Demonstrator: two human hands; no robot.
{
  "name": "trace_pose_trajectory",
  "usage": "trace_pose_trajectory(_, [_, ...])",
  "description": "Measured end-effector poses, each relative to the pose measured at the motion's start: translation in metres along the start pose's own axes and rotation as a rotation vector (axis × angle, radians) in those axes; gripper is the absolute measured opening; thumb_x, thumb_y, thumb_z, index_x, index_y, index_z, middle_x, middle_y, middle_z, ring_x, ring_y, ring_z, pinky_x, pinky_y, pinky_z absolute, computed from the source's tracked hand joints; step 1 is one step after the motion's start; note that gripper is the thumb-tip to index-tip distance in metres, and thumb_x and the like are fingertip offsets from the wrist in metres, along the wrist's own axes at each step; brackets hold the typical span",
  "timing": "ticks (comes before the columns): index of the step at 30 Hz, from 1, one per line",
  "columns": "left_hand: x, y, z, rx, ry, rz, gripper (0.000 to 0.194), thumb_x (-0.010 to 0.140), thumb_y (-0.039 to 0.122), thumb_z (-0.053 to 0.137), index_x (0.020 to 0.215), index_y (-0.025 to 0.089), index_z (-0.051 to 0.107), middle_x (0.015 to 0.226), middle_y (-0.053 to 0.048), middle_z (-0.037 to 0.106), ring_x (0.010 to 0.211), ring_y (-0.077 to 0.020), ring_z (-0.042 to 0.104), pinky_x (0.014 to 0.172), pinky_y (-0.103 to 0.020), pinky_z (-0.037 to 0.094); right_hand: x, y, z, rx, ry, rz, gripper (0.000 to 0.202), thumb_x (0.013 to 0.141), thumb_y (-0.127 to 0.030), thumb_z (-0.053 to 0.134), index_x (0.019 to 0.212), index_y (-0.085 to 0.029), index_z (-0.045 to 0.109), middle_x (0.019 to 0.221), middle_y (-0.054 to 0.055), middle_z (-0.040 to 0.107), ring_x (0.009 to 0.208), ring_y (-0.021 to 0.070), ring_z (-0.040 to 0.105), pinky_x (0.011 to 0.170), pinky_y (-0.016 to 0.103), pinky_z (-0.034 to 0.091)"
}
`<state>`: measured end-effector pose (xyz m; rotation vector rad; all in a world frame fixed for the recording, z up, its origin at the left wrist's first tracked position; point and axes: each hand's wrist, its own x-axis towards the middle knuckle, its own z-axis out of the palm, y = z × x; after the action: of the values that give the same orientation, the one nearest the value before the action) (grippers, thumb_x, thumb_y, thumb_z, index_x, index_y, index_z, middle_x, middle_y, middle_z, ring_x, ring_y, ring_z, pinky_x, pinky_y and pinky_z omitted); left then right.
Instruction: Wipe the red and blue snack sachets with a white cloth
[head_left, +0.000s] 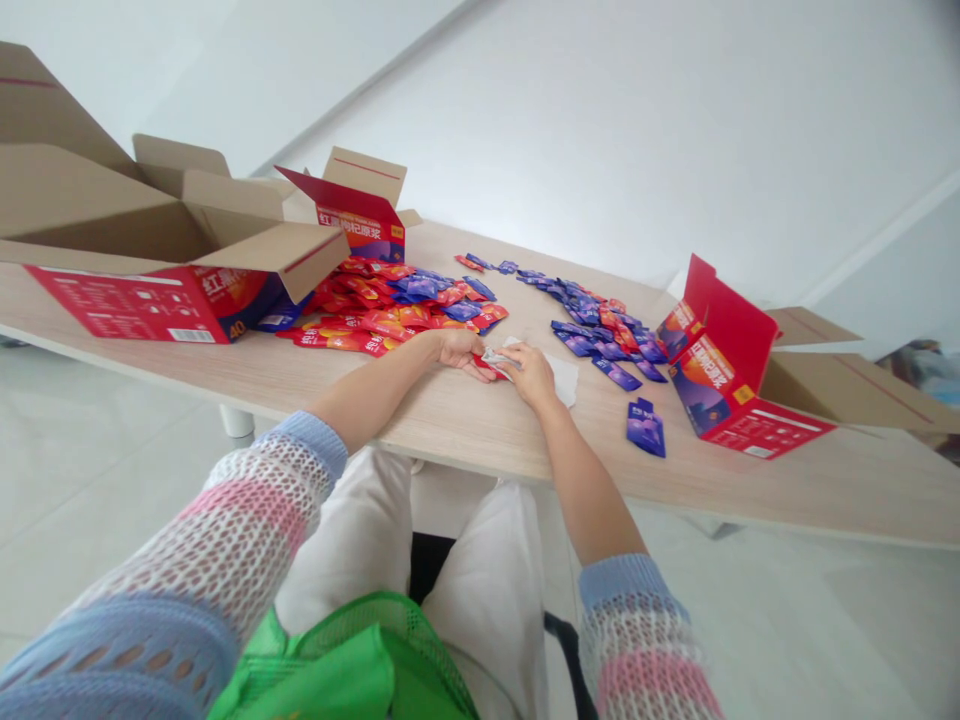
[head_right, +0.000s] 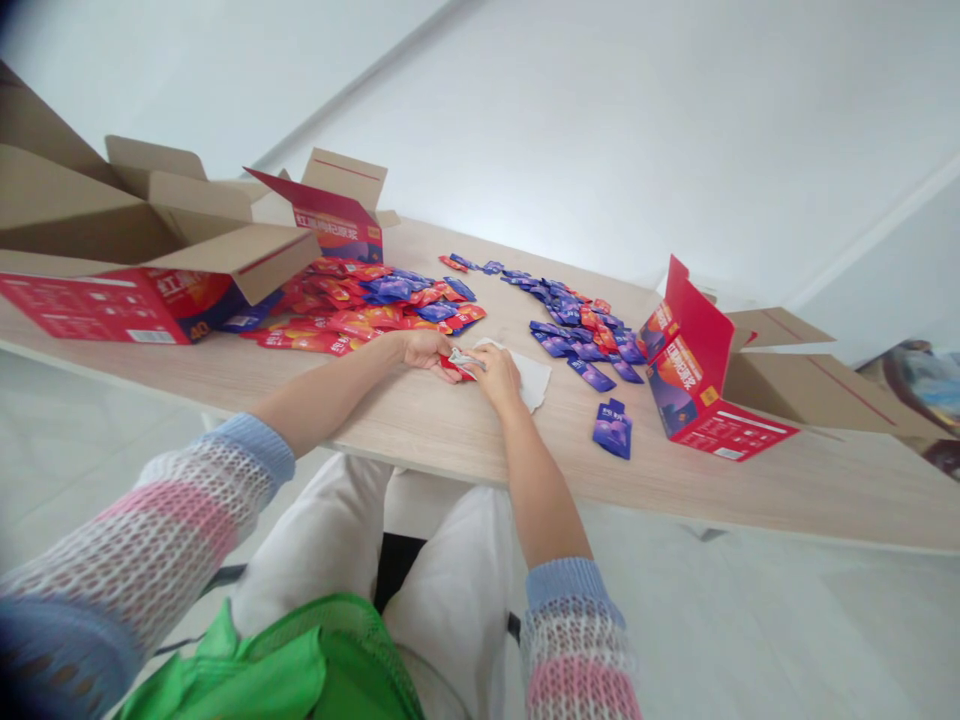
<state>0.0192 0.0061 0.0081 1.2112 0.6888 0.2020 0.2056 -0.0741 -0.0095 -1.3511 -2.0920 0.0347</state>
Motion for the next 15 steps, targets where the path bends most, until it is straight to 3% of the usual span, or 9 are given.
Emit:
trace_pose_trajectory(7, [0.003, -0.002, 0.003, -0.104, 0.136, 0.021, 0.024, 0.087, 0.005, 0.034, 0.101, 0.006, 0.054, 0.081, -0.013, 0.069, 0.076, -0.0190, 0.070, 0.084, -0.039, 0.054, -0.004, 0.013, -0.002, -0.161, 0.003, 0.241, 0.028, 0.087, -0.035, 0.058, 0.113, -0.030, 0.068, 0.110, 0.004, 0.062, 0.093, 0.0192, 0.056, 0.080, 0.029, 0.042])
trace_pose_trajectory(15, [0.004, -0.001, 0.004, -0.140, 0.176, -0.001, 0.020, 0.089, 0.005, 0.033, 0.100, 0.005, 0.050, 0.082, -0.014, 0.067, 0.079, -0.0228, 0.070, 0.080, -0.040, 0.056, -0.008, 0.029, -0.009, -0.291, 0.111, 0.613, 0.026, 0.087, -0.033, 0.056, 0.108, -0.024, 0.071, 0.103, 0.012, 0.063, 0.093, 0.0237, 0.059, 0.079, 0.033, 0.044])
